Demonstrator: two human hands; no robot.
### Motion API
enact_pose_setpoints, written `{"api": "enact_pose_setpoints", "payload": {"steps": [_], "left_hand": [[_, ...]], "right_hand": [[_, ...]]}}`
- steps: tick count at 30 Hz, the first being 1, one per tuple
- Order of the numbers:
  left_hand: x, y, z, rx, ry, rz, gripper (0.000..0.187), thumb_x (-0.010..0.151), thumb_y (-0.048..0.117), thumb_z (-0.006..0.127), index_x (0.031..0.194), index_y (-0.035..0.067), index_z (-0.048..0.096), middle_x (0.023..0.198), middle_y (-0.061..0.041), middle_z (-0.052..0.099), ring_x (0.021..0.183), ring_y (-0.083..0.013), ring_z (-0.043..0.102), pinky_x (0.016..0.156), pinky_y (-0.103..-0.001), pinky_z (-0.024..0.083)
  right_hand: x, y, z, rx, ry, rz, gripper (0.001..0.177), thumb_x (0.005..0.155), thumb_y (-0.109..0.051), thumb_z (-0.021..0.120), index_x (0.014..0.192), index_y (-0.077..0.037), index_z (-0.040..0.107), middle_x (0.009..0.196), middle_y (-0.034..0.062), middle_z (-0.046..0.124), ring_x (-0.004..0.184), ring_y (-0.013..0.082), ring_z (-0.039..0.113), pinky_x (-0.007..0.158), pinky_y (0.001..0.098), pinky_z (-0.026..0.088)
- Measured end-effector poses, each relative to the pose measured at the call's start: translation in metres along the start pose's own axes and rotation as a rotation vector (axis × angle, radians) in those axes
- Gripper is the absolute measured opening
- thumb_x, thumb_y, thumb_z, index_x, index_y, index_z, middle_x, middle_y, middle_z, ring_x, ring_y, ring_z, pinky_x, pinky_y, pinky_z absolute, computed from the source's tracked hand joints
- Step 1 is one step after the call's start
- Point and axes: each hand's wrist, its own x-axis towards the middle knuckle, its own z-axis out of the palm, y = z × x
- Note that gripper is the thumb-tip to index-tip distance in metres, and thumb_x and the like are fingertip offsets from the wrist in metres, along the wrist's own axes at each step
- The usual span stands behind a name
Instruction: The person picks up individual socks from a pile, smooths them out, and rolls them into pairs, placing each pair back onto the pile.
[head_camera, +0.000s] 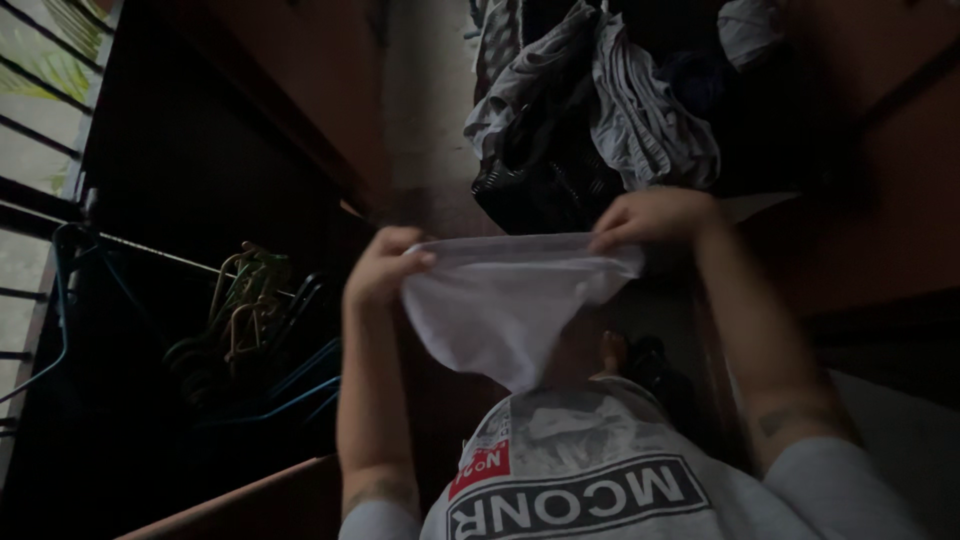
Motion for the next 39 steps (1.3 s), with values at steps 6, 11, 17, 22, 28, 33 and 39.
{"api": "enact_pose_setpoints", "payload": {"steps": [6,11,17,22,28,33,39], "left_hand": [[-0.030,0.025,0.013,0.586,0.186,-0.397,0.027,0.089,0.026,0.076,0.069,0.010,0.071,0.056,0.000,0.055,0.053,-0.0144,0.050,0.056,-0.035,0.041],[-0.030,0.032,0.029,1.195,0.476,-0.055,0.014,0.087,0.025,0.080,0.088,0.011,0.078,0.105,-0.004,0.068,0.096,-0.0181,0.061,0.102,-0.037,0.034],[-0.037,0.039,0.021,1.548,0.781,0.295,0.021,0.090,0.029,0.078,0.096,0.009,0.079,0.123,-0.008,0.066,0.115,-0.0344,0.062,0.101,-0.044,0.047],[-0.016,0.004,0.009,1.172,0.918,-0.330,0.047,0.102,0.051,0.067,0.121,0.008,0.070,0.123,-0.014,0.067,0.104,-0.0366,0.070,0.088,-0.047,0.055],[0.016,-0.029,-0.010,1.177,0.907,-0.603,0.086,0.083,0.051,0.079,0.140,-0.005,0.044,0.153,-0.031,0.036,0.104,-0.0442,0.066,0.079,-0.047,0.057],[-0.006,-0.017,-0.001,1.285,0.496,-0.461,0.077,0.071,0.024,0.084,0.140,0.011,0.054,0.159,-0.022,0.033,0.118,-0.0378,0.063,0.089,-0.047,0.055],[-0.001,0.028,0.076,0.980,-0.301,0.154,0.057,0.075,0.008,0.084,0.130,0.014,0.068,0.165,-0.015,0.034,0.145,-0.0373,0.041,0.114,-0.047,0.043]], "right_hand": [[-0.015,0.028,0.006,-0.457,0.501,-0.326,0.023,0.086,-0.040,0.076,0.090,-0.019,0.085,0.101,0.0002,0.079,0.097,0.0185,0.073,0.084,0.0405,0.050],[-0.025,0.005,0.016,-0.604,0.791,-0.507,0.019,0.080,-0.034,0.081,0.079,-0.016,0.084,0.087,0.0020,0.072,0.098,0.0194,0.066,0.093,0.0516,0.044],[-0.034,-0.017,0.023,-0.538,1.290,-0.573,0.020,0.090,-0.015,0.087,0.089,-0.006,0.070,0.098,0.0051,0.069,0.107,0.0215,0.062,0.091,0.0410,0.055],[-0.037,-0.048,0.058,-0.338,1.035,-0.663,0.014,0.087,-0.006,0.074,0.076,-0.008,0.065,0.089,0.0089,0.070,0.087,0.0209,0.070,0.080,0.0368,0.059],[-0.020,-0.079,0.164,-0.560,0.476,-0.962,0.013,0.089,-0.018,0.073,0.083,-0.009,0.066,0.089,0.0083,0.069,0.080,0.0238,0.070,0.072,0.0371,0.057],[-0.024,-0.025,0.112,-0.210,0.856,-0.669,0.011,0.089,-0.016,0.069,0.082,-0.009,0.064,0.088,0.0045,0.067,0.080,0.0154,0.067,0.073,0.0292,0.056],[0.021,0.034,0.052,0.167,0.886,-0.728,0.013,0.099,-0.010,0.066,0.109,-0.011,0.056,0.098,0.0012,0.052,0.089,0.0133,0.054,0.083,0.0295,0.049]]}}
